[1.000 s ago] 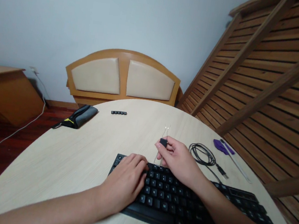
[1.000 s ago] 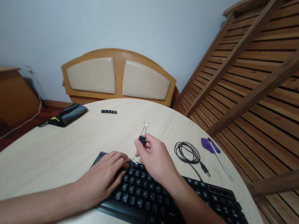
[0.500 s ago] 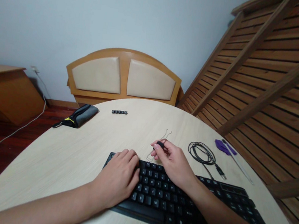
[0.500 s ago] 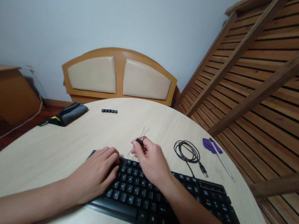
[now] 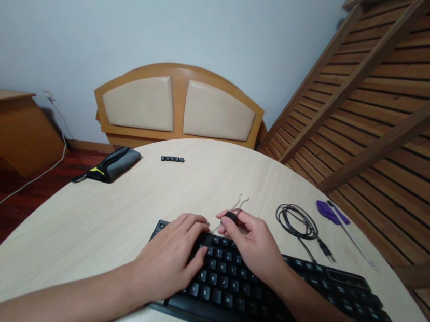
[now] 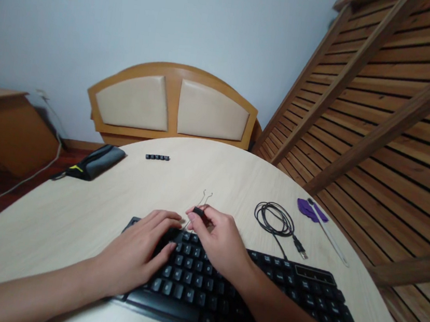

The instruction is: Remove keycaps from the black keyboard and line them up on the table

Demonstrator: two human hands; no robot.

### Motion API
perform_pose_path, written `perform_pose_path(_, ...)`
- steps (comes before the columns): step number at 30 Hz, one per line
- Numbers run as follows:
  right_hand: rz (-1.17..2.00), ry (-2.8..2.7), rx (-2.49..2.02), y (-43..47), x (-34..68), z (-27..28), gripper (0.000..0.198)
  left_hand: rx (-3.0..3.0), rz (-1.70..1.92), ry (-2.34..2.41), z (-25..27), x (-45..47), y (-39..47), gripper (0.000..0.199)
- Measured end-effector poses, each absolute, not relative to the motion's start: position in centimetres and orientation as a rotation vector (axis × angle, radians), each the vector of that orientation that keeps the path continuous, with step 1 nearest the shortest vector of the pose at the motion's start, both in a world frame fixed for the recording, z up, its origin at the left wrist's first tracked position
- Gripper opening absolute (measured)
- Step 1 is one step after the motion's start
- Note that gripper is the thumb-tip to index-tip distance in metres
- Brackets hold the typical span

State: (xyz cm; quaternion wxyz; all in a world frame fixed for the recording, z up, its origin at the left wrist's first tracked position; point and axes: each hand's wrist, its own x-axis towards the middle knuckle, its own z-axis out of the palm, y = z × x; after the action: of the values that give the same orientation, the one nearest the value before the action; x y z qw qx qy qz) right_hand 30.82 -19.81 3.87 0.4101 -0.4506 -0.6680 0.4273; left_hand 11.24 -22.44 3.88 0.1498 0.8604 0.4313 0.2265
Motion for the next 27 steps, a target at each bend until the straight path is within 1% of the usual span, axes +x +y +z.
perform_pose_path(5,1.047,-1.707,-1.149,-19.98,30.92,4.05,0.025,2.466,0.618,1.237,3.92,11.24,-22.47,0.024)
perform_pose_path(18,1.115,-1.72,-1.171,-19.91,31.04,3.95,0.025,2.477,0.588,1.22,4.03,11.2,-22.43,0.024)
perform_pose_path(24,0.998,-1.854,-1.111,-20.13,31.07,3.93,0.021,2.474,0.568,1.213,4.28,11.24,-22.56,0.023)
perform_pose_path(27,0.868,-1.941,-1.083,-20.18,31.1,4.06,0.019,2.476,0.551,1.222,4.31,11.23,-22.59,0.021)
